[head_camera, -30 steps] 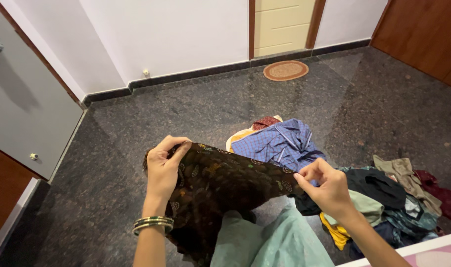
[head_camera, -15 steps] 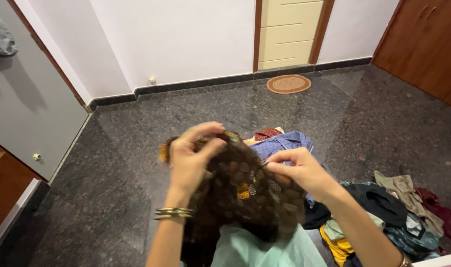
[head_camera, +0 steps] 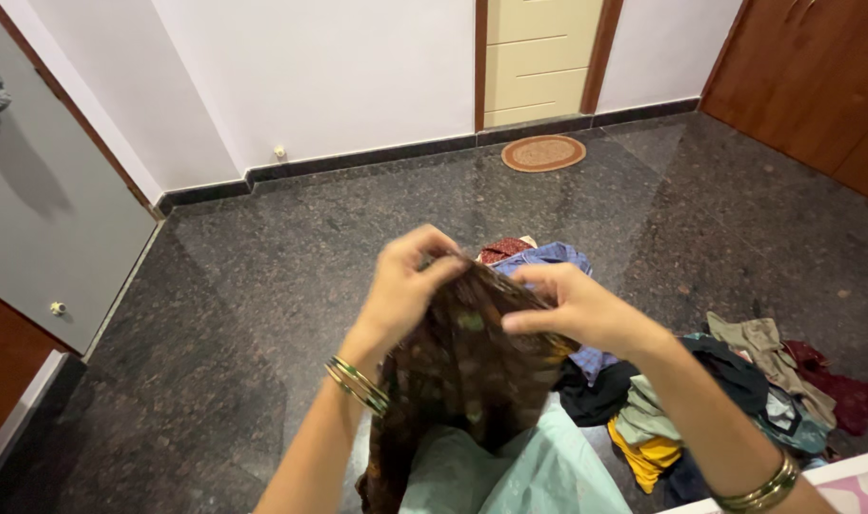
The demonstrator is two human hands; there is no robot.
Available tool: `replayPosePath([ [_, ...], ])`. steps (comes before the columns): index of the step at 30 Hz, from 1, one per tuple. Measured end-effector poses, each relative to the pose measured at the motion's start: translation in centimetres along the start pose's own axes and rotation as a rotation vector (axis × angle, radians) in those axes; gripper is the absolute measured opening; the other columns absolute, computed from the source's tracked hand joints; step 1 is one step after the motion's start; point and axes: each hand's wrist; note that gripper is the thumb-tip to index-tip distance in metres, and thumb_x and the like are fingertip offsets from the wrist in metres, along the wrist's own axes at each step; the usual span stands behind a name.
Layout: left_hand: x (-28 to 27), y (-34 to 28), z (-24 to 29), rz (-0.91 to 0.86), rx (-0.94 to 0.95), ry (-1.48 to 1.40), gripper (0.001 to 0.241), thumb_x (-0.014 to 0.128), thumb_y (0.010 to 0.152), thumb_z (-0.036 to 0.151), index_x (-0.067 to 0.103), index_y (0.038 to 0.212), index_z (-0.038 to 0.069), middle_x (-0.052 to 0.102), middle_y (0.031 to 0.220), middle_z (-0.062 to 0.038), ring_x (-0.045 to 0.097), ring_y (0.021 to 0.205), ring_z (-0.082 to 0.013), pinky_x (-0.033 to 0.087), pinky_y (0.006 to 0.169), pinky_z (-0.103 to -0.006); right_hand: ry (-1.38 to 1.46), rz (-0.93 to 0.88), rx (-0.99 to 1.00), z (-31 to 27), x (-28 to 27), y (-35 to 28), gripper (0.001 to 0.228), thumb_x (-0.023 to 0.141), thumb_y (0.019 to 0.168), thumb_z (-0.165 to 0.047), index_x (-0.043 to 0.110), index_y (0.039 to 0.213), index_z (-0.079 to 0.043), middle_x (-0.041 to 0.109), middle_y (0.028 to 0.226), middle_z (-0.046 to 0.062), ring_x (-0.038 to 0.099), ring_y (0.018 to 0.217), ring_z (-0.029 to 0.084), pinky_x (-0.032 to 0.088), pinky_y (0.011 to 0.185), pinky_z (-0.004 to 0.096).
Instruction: The person folds a dark blue patterned garment and a brown patterned garment by hand. They smooth and align the fabric, fold it into a compact rectangle, and place it on a nearby surface. The process is repeated for each item.
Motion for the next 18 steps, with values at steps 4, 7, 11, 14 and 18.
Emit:
replayPosePath([
  [4,-3.7,0.8,0.0,0.296,0.035,-0.013,0.005,0.072,0.091,0.004,0.068,0.09,0.003,0.068,0.087,0.001,0.062,0.085,-0.0087,0.052,0.079,-0.0249,-0.252,0.063,-0.014,0.7,-3.0,-1.1,0.028,0.08,0.078,-0.002,0.078,0.106,0.004,0.08,0.093,0.004,0.067,0.084,0.01,0.057,0.079,0.028],
  [7,-5.3,0.4,-0.6,0.351,0.009,-0.068,0.007,0.073,0.093,0.004,0.066,0.092,0.004,0.066,0.086,0.002,0.058,0.084,-0.0071,0.049,0.076,-0.0231,-0.155,0.21,-0.095,1.4,-4.5,-1.1,0.022,0.074,0.084,-0.004,0.079,0.104,0.006,0.08,0.094,0.005,0.069,0.085,0.01,0.056,0.08,0.028],
  [11,-5.1,-0.8,-0.7,0.363,-0.011,-0.144,0.006,0.073,0.093,0.004,0.066,0.093,0.004,0.065,0.087,0.004,0.058,0.082,-0.0046,0.048,0.074,-0.02,-0.199,0.362,-0.214,3.3,-4.7,-1.0,0.018,0.068,0.092,-0.009,0.077,0.102,0.003,0.074,0.092,-0.001,0.065,0.086,0.007,0.051,0.078,0.024],
  [14,-4.6,-1.8,-0.6,0.338,-0.04,-0.175,0.006,0.073,0.092,0.004,0.067,0.092,0.004,0.064,0.086,0.005,0.058,0.081,-0.0035,0.048,0.072,-0.0196,-0.236,0.483,-0.236,5.3,-4.0,-0.8,0.016,0.07,0.09,-0.008,0.078,0.098,0.003,0.07,0.085,0.0,0.06,0.079,0.009,0.048,0.071,0.026],
  [18,-4.3,-2.9,-1.0,0.271,-0.144,-0.202,0.006,0.073,0.092,0.005,0.068,0.09,0.003,0.063,0.081,0.005,0.055,0.075,-0.0037,0.046,0.066,-0.0207,-0.228,0.483,-0.262,6.8,-3.5,-0.4,0.014,0.071,0.092,-0.007,0.079,0.096,0.002,0.071,0.087,0.003,0.061,0.077,0.01,0.049,0.068,0.027],
])
Point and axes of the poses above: each hand's wrist, its own y-axis towards the middle knuckle, its own x-axis out of the palm, z = x × y
